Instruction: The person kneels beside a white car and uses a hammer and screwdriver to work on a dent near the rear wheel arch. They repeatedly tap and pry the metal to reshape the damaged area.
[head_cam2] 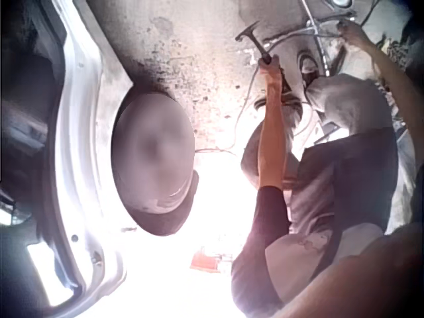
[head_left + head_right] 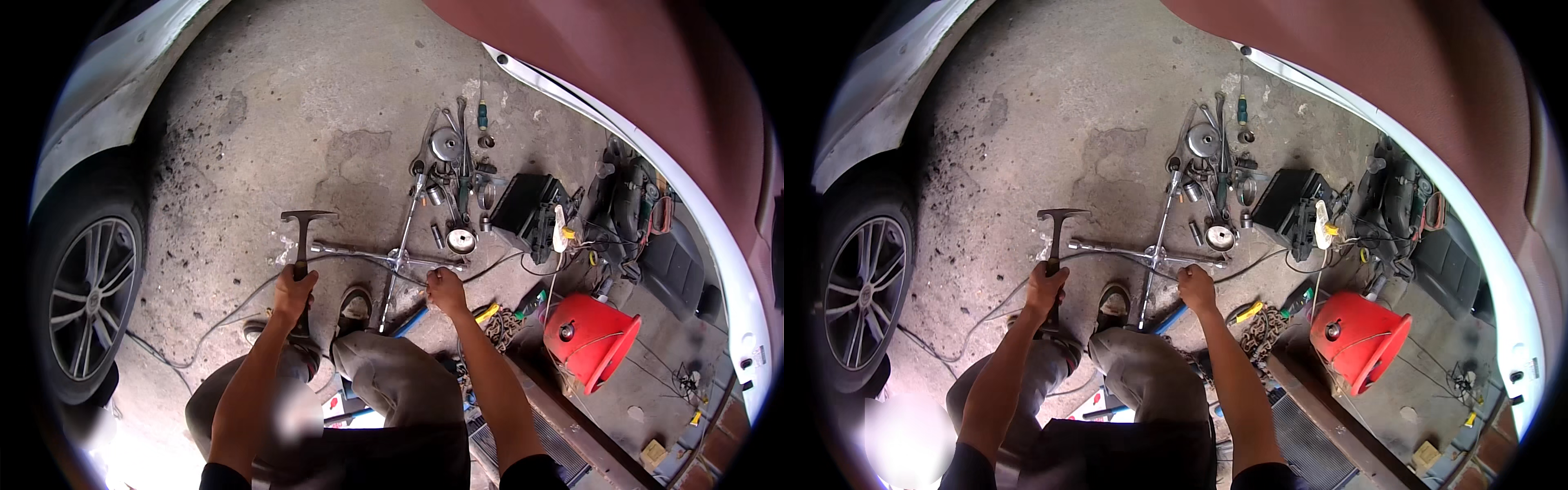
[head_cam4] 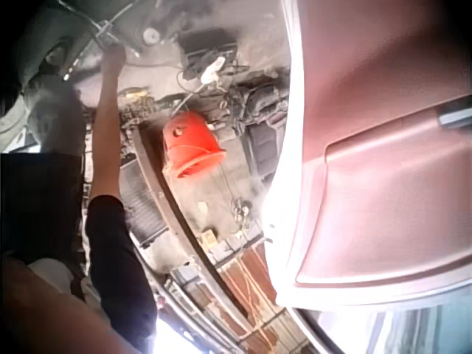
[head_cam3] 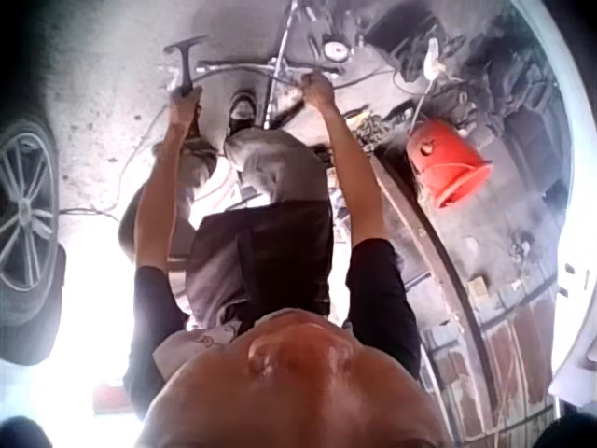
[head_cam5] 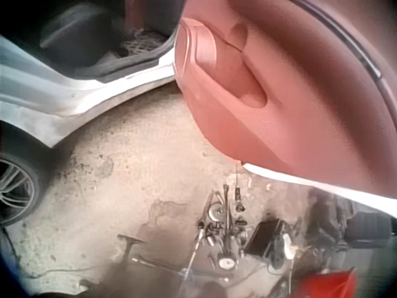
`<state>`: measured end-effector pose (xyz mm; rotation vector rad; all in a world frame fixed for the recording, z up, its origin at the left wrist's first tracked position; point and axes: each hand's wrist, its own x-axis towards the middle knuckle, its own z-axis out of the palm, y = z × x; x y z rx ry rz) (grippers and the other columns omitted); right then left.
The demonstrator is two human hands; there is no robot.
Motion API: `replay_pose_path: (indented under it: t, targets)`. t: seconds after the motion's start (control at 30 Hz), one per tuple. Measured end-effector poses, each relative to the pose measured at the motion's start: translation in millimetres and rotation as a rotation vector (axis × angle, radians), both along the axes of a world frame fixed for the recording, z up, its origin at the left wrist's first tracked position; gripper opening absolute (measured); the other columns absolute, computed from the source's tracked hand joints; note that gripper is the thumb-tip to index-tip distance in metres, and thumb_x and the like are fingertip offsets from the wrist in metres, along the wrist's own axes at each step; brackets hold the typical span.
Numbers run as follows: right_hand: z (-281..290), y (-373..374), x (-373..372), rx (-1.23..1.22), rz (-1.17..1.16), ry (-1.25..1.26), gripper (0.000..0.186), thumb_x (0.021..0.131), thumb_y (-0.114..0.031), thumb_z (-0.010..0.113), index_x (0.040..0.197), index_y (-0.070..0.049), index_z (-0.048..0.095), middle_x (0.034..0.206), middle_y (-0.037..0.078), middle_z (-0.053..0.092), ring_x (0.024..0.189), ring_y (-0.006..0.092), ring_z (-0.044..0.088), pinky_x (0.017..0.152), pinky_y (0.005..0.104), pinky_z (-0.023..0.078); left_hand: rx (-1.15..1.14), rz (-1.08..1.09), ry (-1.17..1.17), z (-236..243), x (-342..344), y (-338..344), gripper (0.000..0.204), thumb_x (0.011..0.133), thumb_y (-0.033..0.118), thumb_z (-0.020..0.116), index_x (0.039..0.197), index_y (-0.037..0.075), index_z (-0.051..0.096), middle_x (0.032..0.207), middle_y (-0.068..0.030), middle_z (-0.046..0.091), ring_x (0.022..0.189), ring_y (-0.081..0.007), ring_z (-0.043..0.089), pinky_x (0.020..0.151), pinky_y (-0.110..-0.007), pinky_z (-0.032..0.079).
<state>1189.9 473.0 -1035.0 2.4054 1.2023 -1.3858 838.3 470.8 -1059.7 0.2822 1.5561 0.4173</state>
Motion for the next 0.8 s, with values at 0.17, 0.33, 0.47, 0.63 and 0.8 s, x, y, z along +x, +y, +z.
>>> replay_pose_path:
  t: [0.17, 0.33, 0.47, 0.63, 0.8]
  targets:
    - [-159.4, 38.7, 100.9, 0.18, 0.163, -0.366, 0.024, 0.091, -0.03, 0.06, 0.095, -0.006, 0.064, 0.092, 0.024, 0.069, 0.094, 0.043, 0.066, 0.081, 0.0528, 0.051, 0.184, -0.208, 0.197, -151.8, 25.4, 38.6, 0.032, 0.092, 0.028, 0.067, 0.09, 0.0, 0.052, 0.068, -0.0113, 0.06, 0.049, -0.0207, 0.059, 0.046, -0.036, 0.046]
    - [-235.8, 107.9, 153.5, 0.36, 0.079, -0.594, 0.032, 0.09, -0.026, 0.062, 0.108, -0.001, 0.057, 0.11, 0.026, 0.064, 0.102, 0.0446, 0.063, 0.087, 0.0514, 0.051, 0.292, -0.457, 0.328, -240.9, 51.0, 61.7, 0.036, 0.097, 0.032, 0.06, 0.098, -0.002, 0.049, 0.076, -0.0269, 0.063, 0.071, -0.0472, 0.063, 0.061, -0.049, 0.048]
    - [-255.5, 136.5, 186.8, 0.348, 0.018, -0.748, 0.048, 0.089, -0.03, 0.063, 0.119, 0.002, 0.045, 0.12, 0.029, 0.057, 0.111, 0.0455, 0.058, 0.094, 0.051, 0.05, 0.415, -0.601, 0.376, -273.2, 78.3, 55.9, 0.032, 0.1, 0.03, 0.056, 0.101, -0.001, 0.046, 0.066, -0.0179, 0.058, 0.054, -0.0321, 0.059, 0.048, -0.042, 0.046]
    - [-254.0, 139.9, 211.3, 0.3, -0.027, -0.752, 0.053, 0.086, -0.036, 0.069, 0.121, -0.002, 0.048, 0.124, 0.022, 0.057, 0.118, 0.0381, 0.057, 0.094, 0.0476, 0.052, 0.468, -0.685, 0.398, -263.7, 106.1, 69.2, 0.032, 0.101, 0.029, 0.054, 0.1, -0.001, 0.045, 0.066, -0.0181, 0.058, 0.05, -0.0314, 0.061, 0.046, -0.043, 0.047]
    - [-204.1, 154.3, 211.0, 0.292, -0.031, -0.593, 0.055, 0.083, -0.043, 0.067, 0.118, -0.003, 0.056, 0.112, 0.023, 0.067, 0.106, 0.0391, 0.066, 0.091, 0.0512, 0.052, 0.307, -0.805, 0.46, -183.5, 131.9, 101.7, 0.035, 0.1, 0.031, 0.053, 0.099, -0.004, 0.048, 0.076, -0.0286, 0.064, 0.064, -0.0451, 0.066, 0.06, -0.054, 0.052]
